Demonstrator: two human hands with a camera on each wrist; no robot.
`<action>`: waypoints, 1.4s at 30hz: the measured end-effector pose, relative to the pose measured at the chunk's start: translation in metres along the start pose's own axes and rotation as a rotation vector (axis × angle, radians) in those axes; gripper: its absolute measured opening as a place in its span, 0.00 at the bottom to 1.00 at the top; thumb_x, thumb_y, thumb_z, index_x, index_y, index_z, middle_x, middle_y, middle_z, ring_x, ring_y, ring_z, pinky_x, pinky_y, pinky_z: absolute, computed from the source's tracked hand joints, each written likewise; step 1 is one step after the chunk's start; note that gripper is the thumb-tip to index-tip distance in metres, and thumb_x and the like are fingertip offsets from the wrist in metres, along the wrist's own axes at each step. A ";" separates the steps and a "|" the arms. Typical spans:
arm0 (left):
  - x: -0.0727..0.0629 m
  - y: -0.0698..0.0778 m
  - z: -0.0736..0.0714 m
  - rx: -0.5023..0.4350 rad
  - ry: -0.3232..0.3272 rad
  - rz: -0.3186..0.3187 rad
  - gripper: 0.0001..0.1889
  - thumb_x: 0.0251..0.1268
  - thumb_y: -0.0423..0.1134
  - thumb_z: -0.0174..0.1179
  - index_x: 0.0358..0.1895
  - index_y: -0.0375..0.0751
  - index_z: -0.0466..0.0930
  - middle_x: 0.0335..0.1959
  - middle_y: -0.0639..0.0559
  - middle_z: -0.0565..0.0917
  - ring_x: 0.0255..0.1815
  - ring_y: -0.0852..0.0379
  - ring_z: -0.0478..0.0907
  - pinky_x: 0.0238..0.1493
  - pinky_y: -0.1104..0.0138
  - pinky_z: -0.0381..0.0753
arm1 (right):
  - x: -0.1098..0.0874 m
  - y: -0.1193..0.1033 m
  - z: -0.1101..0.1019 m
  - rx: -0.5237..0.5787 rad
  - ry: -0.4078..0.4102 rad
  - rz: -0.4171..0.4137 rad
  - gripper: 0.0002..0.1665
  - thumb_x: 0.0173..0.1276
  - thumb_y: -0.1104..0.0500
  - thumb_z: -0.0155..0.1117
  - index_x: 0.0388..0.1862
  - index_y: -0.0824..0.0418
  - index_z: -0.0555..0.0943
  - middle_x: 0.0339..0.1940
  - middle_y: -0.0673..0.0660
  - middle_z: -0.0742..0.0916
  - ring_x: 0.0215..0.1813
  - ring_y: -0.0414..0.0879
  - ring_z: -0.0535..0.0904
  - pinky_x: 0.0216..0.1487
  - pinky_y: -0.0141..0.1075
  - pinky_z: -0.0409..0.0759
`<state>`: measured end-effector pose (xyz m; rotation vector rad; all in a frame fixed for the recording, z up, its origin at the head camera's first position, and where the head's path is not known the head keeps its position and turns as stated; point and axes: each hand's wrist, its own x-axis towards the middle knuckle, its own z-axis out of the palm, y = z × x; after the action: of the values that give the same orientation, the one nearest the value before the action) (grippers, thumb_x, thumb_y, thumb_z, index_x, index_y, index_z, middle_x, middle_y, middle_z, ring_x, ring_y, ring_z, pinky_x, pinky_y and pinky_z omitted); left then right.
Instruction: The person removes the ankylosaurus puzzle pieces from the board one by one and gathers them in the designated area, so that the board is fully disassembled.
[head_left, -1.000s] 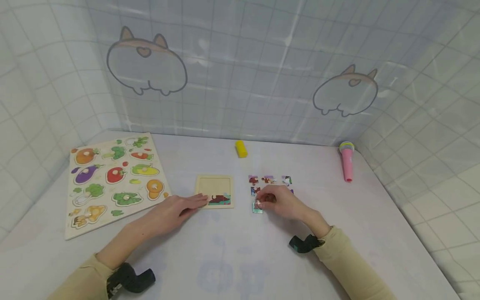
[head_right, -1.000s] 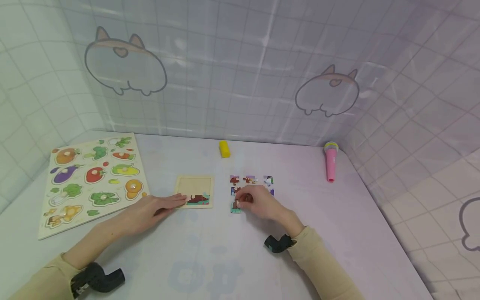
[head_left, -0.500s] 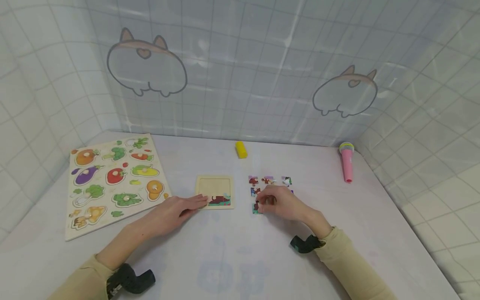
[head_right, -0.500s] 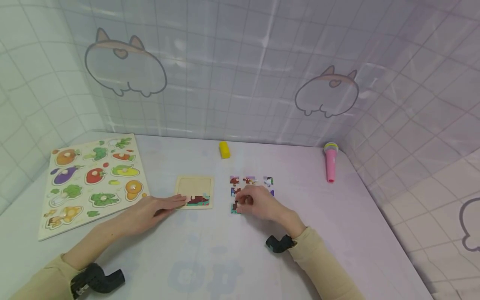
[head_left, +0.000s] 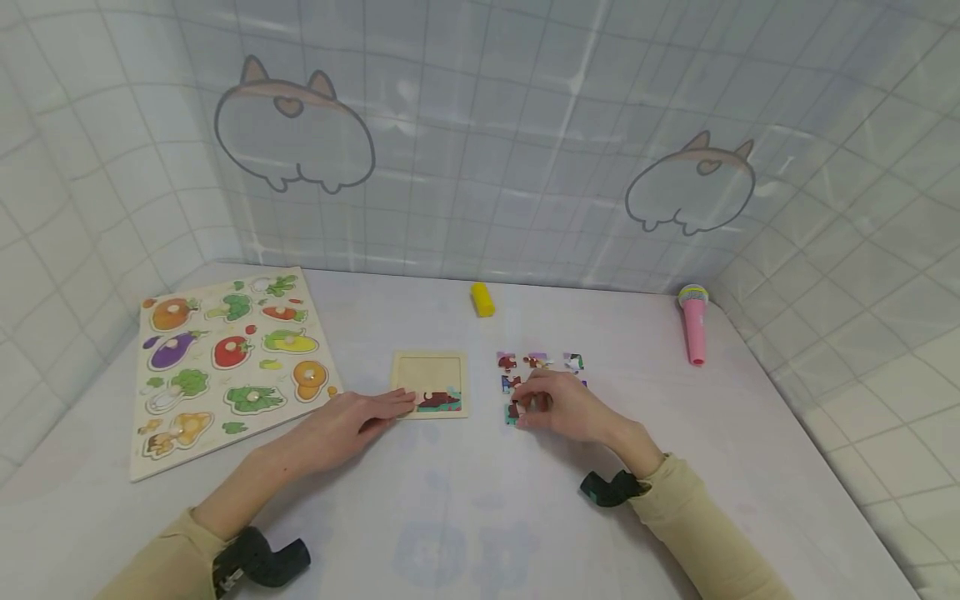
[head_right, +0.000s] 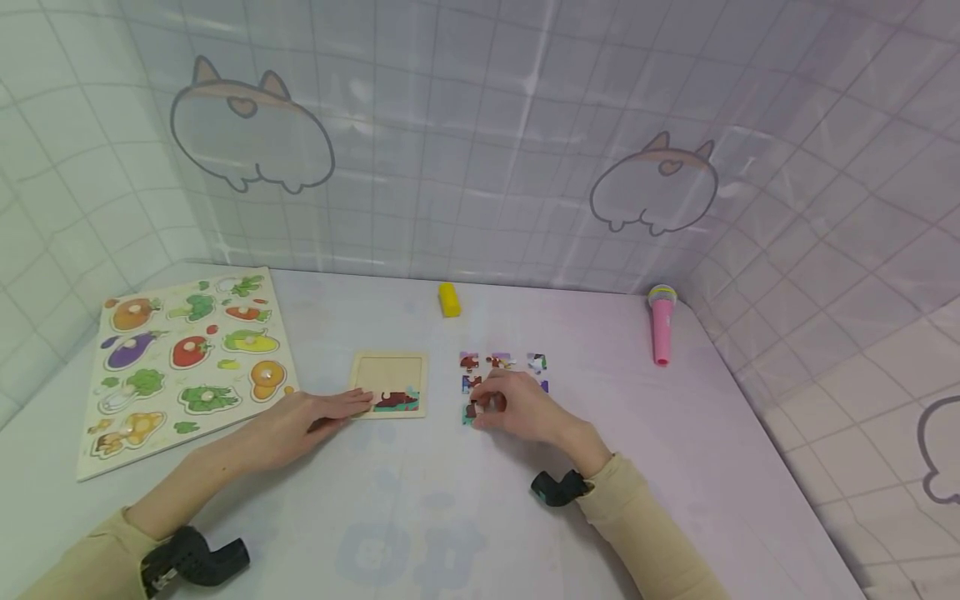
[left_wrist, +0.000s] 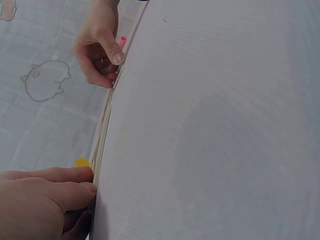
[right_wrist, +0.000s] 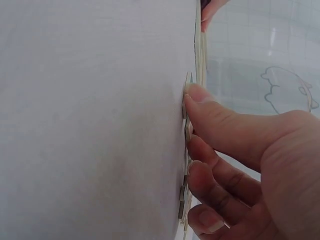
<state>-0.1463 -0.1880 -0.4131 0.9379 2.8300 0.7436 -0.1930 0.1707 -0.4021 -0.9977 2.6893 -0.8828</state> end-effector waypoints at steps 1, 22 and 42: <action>0.000 0.000 0.000 -0.001 0.001 0.001 0.23 0.72 0.35 0.59 0.68 0.51 0.76 0.69 0.55 0.75 0.70 0.52 0.72 0.63 0.53 0.78 | 0.000 0.000 0.000 0.001 -0.001 0.001 0.18 0.58 0.56 0.78 0.48 0.57 0.87 0.35 0.48 0.83 0.34 0.44 0.76 0.34 0.29 0.76; -0.002 0.002 -0.003 0.001 0.003 -0.016 0.23 0.72 0.35 0.59 0.69 0.53 0.76 0.69 0.56 0.75 0.70 0.52 0.72 0.63 0.52 0.78 | 0.028 -0.031 0.021 0.041 0.134 -0.094 0.15 0.65 0.64 0.71 0.51 0.63 0.84 0.35 0.51 0.83 0.34 0.43 0.75 0.34 0.28 0.76; 0.000 -0.001 -0.001 -0.002 0.024 0.015 0.22 0.72 0.36 0.59 0.68 0.48 0.76 0.70 0.52 0.75 0.71 0.51 0.71 0.64 0.52 0.77 | 0.075 -0.059 0.061 0.140 0.026 -0.078 0.18 0.67 0.62 0.70 0.54 0.64 0.83 0.42 0.56 0.82 0.38 0.44 0.77 0.39 0.29 0.77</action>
<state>-0.1473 -0.1893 -0.4128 0.9571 2.8456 0.7638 -0.1983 0.0580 -0.4133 -1.0732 2.5825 -1.0898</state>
